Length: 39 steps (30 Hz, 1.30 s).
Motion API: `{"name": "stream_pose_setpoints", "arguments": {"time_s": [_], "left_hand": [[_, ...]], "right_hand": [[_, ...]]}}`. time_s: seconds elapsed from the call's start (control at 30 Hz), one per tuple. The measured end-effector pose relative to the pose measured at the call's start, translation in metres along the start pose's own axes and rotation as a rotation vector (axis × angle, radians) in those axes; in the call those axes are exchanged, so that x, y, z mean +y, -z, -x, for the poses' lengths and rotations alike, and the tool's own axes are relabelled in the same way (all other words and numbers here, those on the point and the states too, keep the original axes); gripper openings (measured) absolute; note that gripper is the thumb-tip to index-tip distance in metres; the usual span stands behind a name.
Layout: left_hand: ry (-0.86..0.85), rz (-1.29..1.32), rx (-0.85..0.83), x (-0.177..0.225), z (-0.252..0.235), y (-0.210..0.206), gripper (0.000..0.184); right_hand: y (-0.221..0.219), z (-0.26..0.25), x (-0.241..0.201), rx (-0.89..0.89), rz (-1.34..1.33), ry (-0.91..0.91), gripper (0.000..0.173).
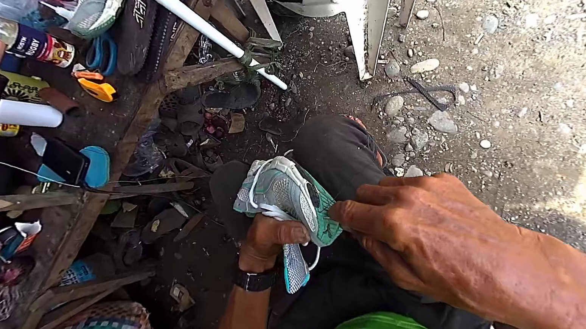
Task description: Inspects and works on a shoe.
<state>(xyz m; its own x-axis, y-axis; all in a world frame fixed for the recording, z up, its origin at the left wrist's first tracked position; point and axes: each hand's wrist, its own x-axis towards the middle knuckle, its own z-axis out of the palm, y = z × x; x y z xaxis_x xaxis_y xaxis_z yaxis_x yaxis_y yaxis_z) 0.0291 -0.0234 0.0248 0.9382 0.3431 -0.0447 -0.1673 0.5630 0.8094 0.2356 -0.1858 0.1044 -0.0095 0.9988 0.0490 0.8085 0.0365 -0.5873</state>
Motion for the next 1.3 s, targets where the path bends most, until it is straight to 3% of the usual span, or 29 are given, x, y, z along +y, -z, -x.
{"name": "stream_pose_setpoints", "arguments": {"time_s": [0.4,0.87,0.97,1.07,1.2,1.3], "left_hand": [[-0.011,-0.033,0.143,-0.011,-0.009,-0.007,0.03],[-0.018,-0.022,0.198,-0.019,-0.016,-0.006,0.03],[0.01,-0.012,0.224,-0.01,-0.021,-0.011,0.029],[0.039,0.026,0.359,0.01,-0.03,-0.029,0.02],[0.077,0.01,0.3,0.017,-0.024,-0.006,0.047],[0.096,-0.018,0.336,0.021,-0.003,0.011,0.049]], "right_hand": [[0.026,-0.025,-0.016,-0.307,0.162,-0.069,0.016],[0.024,-0.043,-0.027,-0.378,0.232,-0.078,0.011],[0.027,-0.046,-0.011,-0.33,0.226,-0.001,0.011],[0.038,-0.053,0.017,-0.246,0.224,0.102,0.014],[0.036,-0.062,0.043,-0.259,0.161,0.145,0.021],[0.033,-0.063,0.045,-0.258,0.119,0.166,0.024]]}}
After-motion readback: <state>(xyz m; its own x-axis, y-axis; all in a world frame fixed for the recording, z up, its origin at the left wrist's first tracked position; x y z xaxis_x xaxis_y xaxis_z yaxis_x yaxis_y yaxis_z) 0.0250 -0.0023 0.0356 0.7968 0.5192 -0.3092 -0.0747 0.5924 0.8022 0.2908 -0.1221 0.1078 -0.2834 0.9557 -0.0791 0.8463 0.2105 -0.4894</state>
